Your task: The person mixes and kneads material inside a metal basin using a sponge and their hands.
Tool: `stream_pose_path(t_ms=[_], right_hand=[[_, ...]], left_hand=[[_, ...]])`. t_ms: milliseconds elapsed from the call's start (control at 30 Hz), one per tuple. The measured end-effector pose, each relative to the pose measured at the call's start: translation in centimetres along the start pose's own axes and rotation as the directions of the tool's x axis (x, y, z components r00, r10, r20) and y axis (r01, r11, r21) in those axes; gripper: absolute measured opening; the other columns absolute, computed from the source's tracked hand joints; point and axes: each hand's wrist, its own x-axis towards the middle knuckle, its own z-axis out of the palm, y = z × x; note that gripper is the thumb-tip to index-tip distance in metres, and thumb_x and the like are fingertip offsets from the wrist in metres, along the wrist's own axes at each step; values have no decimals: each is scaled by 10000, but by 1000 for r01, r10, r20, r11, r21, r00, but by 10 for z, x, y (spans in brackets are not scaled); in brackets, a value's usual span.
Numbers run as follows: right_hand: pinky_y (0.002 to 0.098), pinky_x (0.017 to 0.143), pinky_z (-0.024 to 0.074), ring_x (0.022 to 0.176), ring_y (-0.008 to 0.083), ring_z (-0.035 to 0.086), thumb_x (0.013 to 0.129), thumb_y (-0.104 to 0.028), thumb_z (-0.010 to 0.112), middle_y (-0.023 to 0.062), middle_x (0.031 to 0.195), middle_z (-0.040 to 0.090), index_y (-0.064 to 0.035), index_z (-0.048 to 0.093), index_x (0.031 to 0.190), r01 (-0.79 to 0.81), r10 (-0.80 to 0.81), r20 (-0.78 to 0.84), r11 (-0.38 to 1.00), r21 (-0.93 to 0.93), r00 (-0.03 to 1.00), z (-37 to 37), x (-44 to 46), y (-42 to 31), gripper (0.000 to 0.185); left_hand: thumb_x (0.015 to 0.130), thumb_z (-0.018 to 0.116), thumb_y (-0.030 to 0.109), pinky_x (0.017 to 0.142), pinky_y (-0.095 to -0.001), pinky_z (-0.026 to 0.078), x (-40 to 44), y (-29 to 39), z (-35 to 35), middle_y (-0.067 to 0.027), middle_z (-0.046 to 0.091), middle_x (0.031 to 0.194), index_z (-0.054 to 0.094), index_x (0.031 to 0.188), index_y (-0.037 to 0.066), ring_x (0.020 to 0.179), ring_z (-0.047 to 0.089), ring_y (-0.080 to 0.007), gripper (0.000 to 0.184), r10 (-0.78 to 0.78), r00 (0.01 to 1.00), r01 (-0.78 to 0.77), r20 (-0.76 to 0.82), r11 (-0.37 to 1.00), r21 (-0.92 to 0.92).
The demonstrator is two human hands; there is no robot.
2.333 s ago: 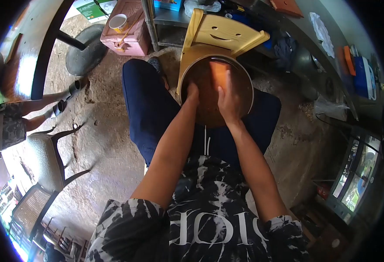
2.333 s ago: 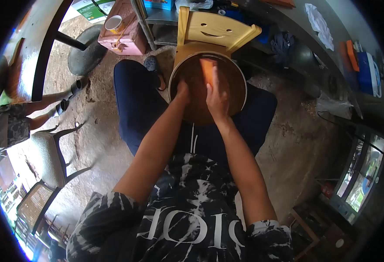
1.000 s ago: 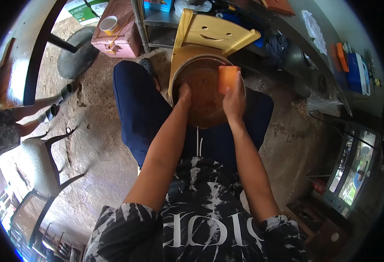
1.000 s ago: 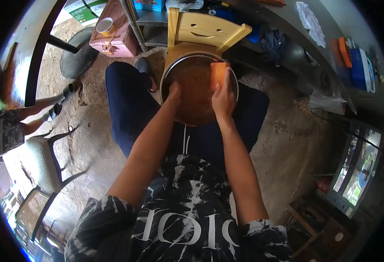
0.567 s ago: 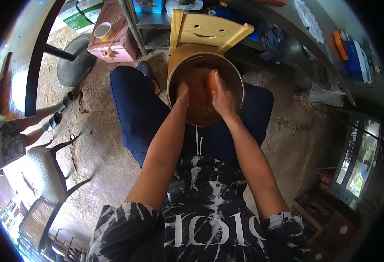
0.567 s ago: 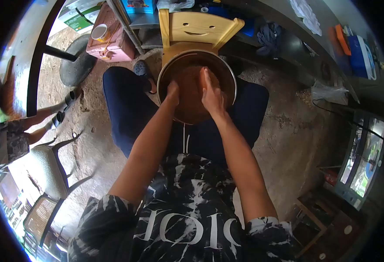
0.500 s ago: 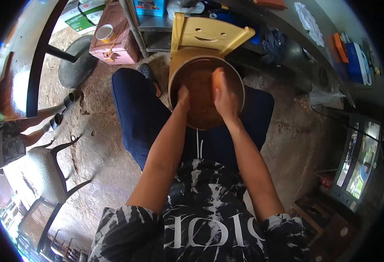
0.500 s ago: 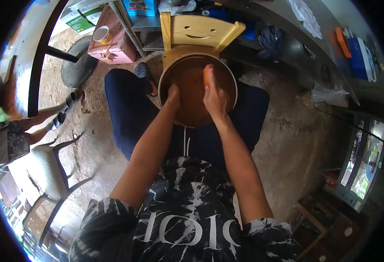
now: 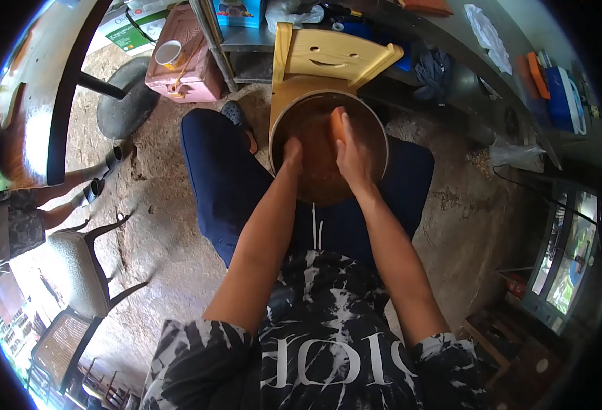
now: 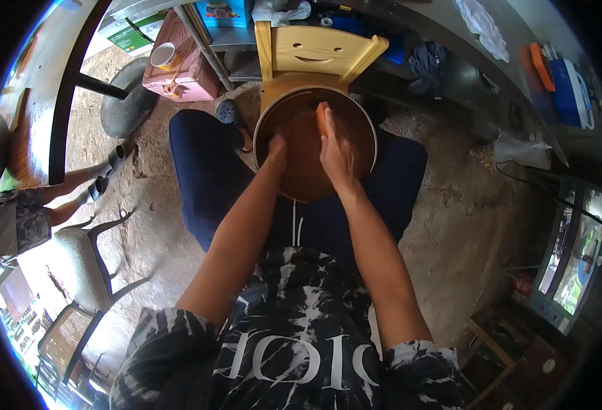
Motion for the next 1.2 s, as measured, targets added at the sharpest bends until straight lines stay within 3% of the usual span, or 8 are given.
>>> stream_pose_path(t_ms=[133,267,367,667,767,833,1067,1200], right_hand=[[446,1004,494,1286,389,542,948,-100,594,178,1508,473,-95,304,1562,166,-120,-368,981,97,922,-5,-10,-16,679],[437,1067,454,1340,404,492,962,-112,580,207,1529,439,-54,287,1562,-65,63,21,990,123,998,-13,-4,-13,671],[456,1026,484,1303,424,518,958,-105,578,194,1540,427,-109,278,1576,123,-109,-425,992,7,899,-12,-9,-25,686],[430,988,516,1238,399,581,935,-85,595,195,1463,518,-88,325,1556,168,-141,-229,980,103,963,10,-10,-22,677],[465,970,516,1140,433,629,937,-51,576,221,1380,578,-88,311,1563,-105,75,199,983,147,977,10,-14,-22,681],[428,1061,462,1277,381,559,947,-97,580,197,1486,496,-64,331,1553,181,-146,-287,978,102,947,11,-9,-23,655],[498,979,491,1179,446,597,927,-62,585,263,1375,558,-99,259,1583,155,-151,-141,988,12,978,6,-12,-3,734],[517,955,509,1168,454,602,914,-53,598,225,1435,525,-112,219,1596,173,-144,-252,980,96,957,-6,-16,-13,782]], left_hand=[[1015,365,612,1061,-410,425,40,-18,-9,-156,534,1437,491,1443,0,1268,543,-311,758,-68,998,67,-6,997,-38],[1027,311,604,1109,-427,371,56,-25,-8,-195,435,1542,392,1513,-17,1402,428,-331,793,28,987,-31,160,999,16],[1020,361,594,1022,-414,450,81,-50,-14,-155,591,1353,522,1411,5,1209,574,-286,725,15,999,-14,-52,1000,21],[1035,283,597,1117,-429,373,19,13,-6,-170,463,1523,427,1501,2,1375,465,-329,769,5,999,-1,-48,997,74],[1035,319,593,1129,-423,350,27,37,-4,-151,436,1538,389,1519,-3,1367,452,-280,771,-616,787,615,31,780,-118],[1023,315,623,1103,-416,385,-9,7,-3,-169,476,1512,423,1503,0,1362,479,-313,794,20,1000,-20,-19,1000,-5],[1016,475,458,1060,-429,415,-14,13,-2,-152,530,1446,484,1457,4,1301,518,-258,633,-17,999,16,42,999,45],[908,622,306,947,-405,519,26,-33,-25,-175,685,1207,688,1194,27,1137,661,-292,405,205,975,-186,83,554,812]])
